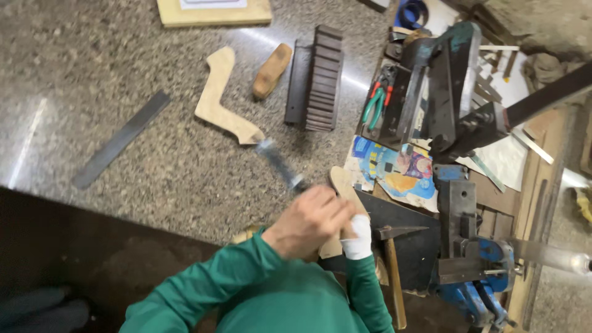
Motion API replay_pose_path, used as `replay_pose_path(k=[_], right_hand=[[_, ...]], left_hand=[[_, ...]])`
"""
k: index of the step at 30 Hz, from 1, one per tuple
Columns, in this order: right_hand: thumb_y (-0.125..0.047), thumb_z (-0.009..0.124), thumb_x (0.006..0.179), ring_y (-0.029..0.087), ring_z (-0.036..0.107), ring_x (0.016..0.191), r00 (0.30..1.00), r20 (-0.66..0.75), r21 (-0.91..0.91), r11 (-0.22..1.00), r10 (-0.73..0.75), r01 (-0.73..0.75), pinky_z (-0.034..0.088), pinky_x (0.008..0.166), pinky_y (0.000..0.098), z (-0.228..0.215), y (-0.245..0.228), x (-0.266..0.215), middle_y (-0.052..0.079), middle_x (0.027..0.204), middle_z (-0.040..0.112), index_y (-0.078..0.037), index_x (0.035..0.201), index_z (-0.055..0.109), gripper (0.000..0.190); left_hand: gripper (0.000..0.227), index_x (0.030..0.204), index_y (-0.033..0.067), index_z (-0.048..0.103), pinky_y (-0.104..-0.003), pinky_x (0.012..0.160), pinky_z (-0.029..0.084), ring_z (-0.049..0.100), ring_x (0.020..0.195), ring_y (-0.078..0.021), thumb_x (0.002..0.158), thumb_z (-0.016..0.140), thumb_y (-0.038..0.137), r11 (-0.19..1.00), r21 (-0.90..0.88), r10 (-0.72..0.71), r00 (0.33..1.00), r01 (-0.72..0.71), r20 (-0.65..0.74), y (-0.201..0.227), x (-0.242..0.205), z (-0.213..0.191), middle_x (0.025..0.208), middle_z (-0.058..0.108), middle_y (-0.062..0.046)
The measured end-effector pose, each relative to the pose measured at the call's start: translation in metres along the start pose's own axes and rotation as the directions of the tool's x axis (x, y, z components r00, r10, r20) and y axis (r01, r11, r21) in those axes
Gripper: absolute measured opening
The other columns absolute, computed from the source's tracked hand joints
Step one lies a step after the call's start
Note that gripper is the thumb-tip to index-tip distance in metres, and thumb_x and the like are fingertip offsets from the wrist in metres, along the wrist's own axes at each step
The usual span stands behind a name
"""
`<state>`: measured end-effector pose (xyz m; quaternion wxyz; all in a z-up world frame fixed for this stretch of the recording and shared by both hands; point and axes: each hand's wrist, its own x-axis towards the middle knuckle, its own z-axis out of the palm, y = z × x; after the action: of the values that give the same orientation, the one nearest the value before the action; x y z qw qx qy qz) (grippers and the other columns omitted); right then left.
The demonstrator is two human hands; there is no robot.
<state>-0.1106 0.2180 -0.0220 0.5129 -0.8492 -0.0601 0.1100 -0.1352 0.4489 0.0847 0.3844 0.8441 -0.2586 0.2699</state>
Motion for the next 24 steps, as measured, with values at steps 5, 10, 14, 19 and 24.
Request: replay_pose_path(k=[5, 10, 14, 19, 24], right_hand=[[-0.021, 0.058, 0.105, 0.02, 0.061, 0.066, 0.952, 0.045, 0.631, 0.73, 0.303, -0.262, 0.048, 0.064, 0.0324, -0.036, 0.028, 0.003, 0.013, 0.075, 0.068, 0.006, 0.111, 0.068, 0.029], [-0.025, 0.058, 0.105, 0.019, 0.062, 0.069, 0.96, 0.037, 0.62, 0.748, 0.277, -0.24, 0.047, 0.066, 0.0317, -0.039, 0.007, -0.01, 0.012, 0.074, 0.067, 0.006, 0.11, 0.065, 0.033], [-0.024, 0.059, 0.102, 0.02, 0.063, 0.068, 0.96, 0.051, 0.668, 0.705, 0.276, -0.238, 0.048, 0.064, 0.0333, -0.022, -0.01, -0.011, 0.01, 0.077, 0.068, 0.007, 0.108, 0.065, 0.032], [-0.029, 0.056, 0.103, 0.019, 0.061, 0.065, 0.951, 0.047, 0.68, 0.688, 0.305, -0.254, 0.046, 0.064, 0.0325, -0.015, 0.004, -0.04, 0.011, 0.072, 0.068, 0.005, 0.108, 0.066, 0.036], [-0.037, 0.056, 0.106, 0.022, 0.059, 0.058, 0.953, 0.108, 0.71, 0.648, 0.284, -0.274, 0.049, 0.065, 0.0348, -0.011, 0.007, -0.044, 0.013, 0.059, 0.062, 0.007, 0.091, 0.063, 0.047]], left_hand=[[0.013, 0.103, 0.0082, 0.073, -0.039, 0.08, 0.058, 0.071, 0.087, -0.0277, 0.094, 0.066, 0.014, 0.905, -0.189, -0.401, 0.913, 0.382, -0.077, -0.032, 0.002, 0.018, 0.098, 0.072, -0.01], [0.058, 0.12, -0.0064, 0.062, -0.052, 0.079, 0.052, 0.066, 0.095, -0.0457, 0.092, 0.071, 0.043, 0.698, -0.133, -0.715, 0.674, 0.704, -0.184, -0.179, 0.031, 0.085, 0.106, 0.069, -0.029], [0.067, 0.114, -0.0025, 0.066, -0.051, 0.092, 0.052, 0.067, 0.107, -0.0463, 0.091, 0.069, 0.06, 0.573, -0.094, -0.814, 0.578, 0.814, 0.051, -0.244, 0.042, 0.125, 0.111, 0.071, -0.03], [0.07, 0.117, -0.002, 0.064, -0.052, 0.088, 0.051, 0.065, 0.107, -0.0483, 0.087, 0.068, 0.061, 0.509, -0.089, -0.85, 0.516, 0.856, 0.108, -0.248, 0.025, 0.129, 0.11, 0.07, -0.031], [0.072, 0.115, -0.0008, 0.064, -0.05, 0.086, 0.053, 0.07, 0.102, -0.0439, 0.087, 0.065, 0.065, 0.508, -0.137, -0.838, 0.525, 0.85, 0.149, -0.219, 0.01, 0.116, 0.105, 0.072, -0.026]])
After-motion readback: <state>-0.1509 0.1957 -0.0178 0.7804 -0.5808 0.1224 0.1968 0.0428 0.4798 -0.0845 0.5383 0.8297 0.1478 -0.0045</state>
